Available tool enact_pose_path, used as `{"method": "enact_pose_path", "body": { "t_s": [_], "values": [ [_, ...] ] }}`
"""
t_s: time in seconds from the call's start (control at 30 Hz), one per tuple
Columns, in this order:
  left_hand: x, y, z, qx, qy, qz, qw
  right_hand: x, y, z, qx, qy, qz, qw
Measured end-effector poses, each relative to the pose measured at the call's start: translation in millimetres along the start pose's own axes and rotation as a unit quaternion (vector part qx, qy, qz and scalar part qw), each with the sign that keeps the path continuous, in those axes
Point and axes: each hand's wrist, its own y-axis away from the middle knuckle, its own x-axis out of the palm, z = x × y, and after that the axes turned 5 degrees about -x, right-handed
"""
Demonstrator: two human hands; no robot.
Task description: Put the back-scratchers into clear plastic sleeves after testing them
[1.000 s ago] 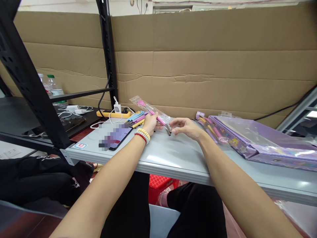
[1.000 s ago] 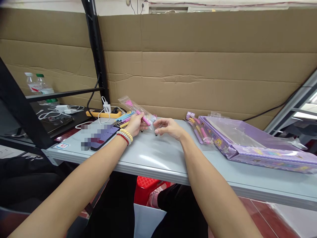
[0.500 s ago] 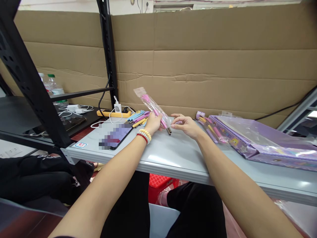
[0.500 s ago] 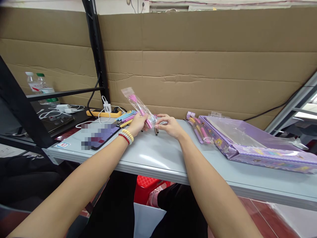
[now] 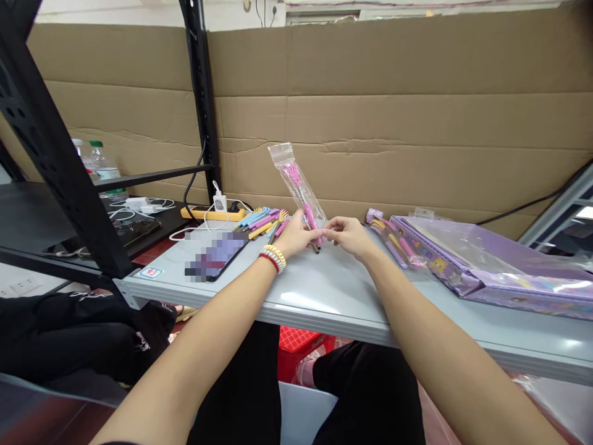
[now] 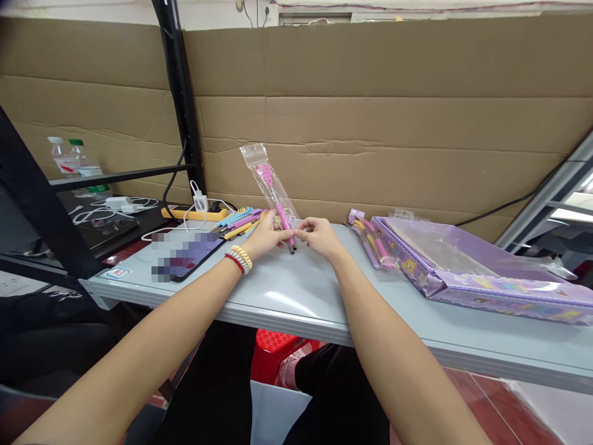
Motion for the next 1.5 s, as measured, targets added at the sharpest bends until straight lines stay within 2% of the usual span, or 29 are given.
{"method": "enact_pose_path", "body": {
  "t_s": [0.2, 0.37, 0.57, 0.67, 0.73, 0.87, 0.97, 1.23, 1.5],
  "values": [
    [1.7, 1, 3, 0.005, 0.030, 0.056, 0.998, 4, 1, 2, -0.036, 0.076, -0.047, 0.995],
    [3.4, -1, 6, 0.025, 0.031, 0.031, 0.999, 7, 2, 3, -0.059, 0.067, -0.048, 0.995],
    [3.9, -8, 10, 0.028, 0.007, 0.042, 0.999, 9, 2, 0, -0.052, 0.056, -0.068, 0.995],
    [2.8, -11, 15, 0.039, -0.041, 0.041, 0.998, 8, 2, -2, -0.021, -0.010, -0.059, 0.998],
    [1.8, -11, 18, 0.068, -0.100, 0.026, 0.992, 6, 2, -4, -0.003, -0.021, -0.026, 0.999],
    [0.1, -5, 17, 0.119, -0.264, -0.012, 0.957, 4, 1, -9, -0.013, 0.010, 0.041, 0.999],
    [-0.7, -2, 14, 0.120, -0.324, -0.027, 0.938, 6, 1, -12, -0.022, 0.008, 0.038, 0.999],
    [-0.4, -4, 22, 0.112, -0.263, 0.006, 0.958, 8, 4, -9, 0.003, -0.021, 0.028, 0.999],
    [5.7, -4, 22, 0.115, -0.197, -0.020, 0.973, 5, 6, -3, 0.024, -0.027, 0.029, 0.999]
  ]
}}
